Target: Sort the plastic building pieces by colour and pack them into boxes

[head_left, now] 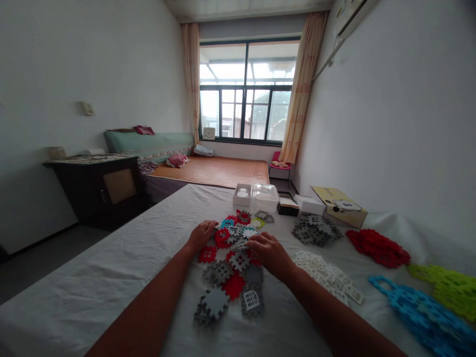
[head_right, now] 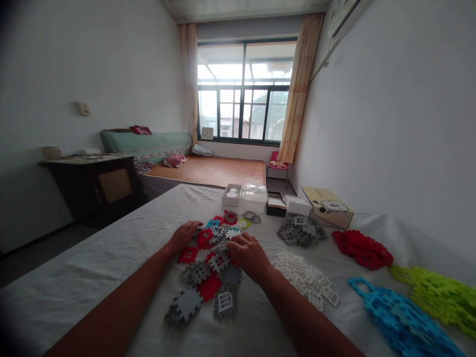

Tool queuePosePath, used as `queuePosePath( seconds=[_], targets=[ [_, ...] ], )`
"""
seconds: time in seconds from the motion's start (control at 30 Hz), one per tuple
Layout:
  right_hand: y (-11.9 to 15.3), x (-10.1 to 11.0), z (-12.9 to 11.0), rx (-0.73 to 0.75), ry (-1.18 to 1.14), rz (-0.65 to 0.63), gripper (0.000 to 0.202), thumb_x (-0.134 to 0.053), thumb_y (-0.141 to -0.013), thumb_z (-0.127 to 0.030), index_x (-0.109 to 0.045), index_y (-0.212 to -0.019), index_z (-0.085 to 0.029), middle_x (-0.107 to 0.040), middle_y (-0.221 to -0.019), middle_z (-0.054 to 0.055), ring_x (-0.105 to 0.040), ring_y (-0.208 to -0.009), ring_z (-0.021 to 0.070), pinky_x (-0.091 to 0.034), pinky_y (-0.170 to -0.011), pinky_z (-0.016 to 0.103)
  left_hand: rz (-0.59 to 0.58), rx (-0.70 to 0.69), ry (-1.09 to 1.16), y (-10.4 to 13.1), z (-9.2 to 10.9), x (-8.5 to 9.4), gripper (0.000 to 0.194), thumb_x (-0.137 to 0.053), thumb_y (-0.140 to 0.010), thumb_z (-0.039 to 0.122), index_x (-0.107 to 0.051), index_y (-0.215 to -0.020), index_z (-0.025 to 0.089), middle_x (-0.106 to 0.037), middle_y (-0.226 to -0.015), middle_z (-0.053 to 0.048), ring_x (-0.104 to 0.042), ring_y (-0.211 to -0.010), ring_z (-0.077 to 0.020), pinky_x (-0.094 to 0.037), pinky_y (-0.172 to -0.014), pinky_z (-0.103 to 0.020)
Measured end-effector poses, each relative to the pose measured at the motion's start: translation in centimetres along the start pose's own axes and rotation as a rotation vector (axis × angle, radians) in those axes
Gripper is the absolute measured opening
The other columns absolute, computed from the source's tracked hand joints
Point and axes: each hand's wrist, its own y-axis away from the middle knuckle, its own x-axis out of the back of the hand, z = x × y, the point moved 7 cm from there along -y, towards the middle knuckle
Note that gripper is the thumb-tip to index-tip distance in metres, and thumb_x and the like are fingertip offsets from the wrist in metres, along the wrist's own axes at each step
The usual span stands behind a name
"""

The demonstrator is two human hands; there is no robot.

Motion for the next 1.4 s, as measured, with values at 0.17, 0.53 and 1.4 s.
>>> queuePosePath(
  seconds=[0.17, 0.53, 1.4],
  targets=[
    [0.0, 1.2, 0.6, -0.155, -0.443, 0.052, 0.021, -0.052, -0.087, -0.032, -0.068, -0.097, -0.023, -0.066, -0.092, 0.005, -0.06, -0.079, 0.016, -0.049, -0.071, 0.028, -0.007, 0.002, 0.009, 0.0, 0.1, 0.0, 0.043, -0.031, -0.088, 0.041, -0.067, -0.097, 0.019, -0.069, -0.103, -0.006, -0.061, -0.1, -0.0182, -0.043, -0.091, -0.027],
    [7.7, 8.0, 19.3, -0.817, -0.283, 0.577, 0.041, -0.057, -0.07, -0.054, -0.061, -0.082, -0.015, -0.066, -0.068, 0.006, -0.06, -0.058, 0.018, -0.046, -0.057, 0.029, 0.0, -0.016, 0.0, -0.1, -0.2, 0.0, 0.045, -0.029, -0.088, 0.042, -0.067, -0.098, 0.019, -0.068, -0.104, -0.007, -0.06, -0.1, -0.0188, -0.043, -0.09, -0.029],
    [0.2, -1.1, -0.2, -0.088, -0.061, -0.036, 0.022, -0.049, -0.086, -0.016, -0.065, -0.098, -0.026, -0.067, -0.094, 0.003, -0.058, -0.09, 0.0224, -0.044, -0.085, 0.033, 0.0, -0.016, -0.018, -0.1, -0.3, 0.0, 0.045, -0.029, -0.089, 0.042, -0.066, -0.097, 0.019, -0.068, -0.103, -0.007, -0.06, -0.101, -0.0185, -0.043, -0.091, -0.027]
  ],
)
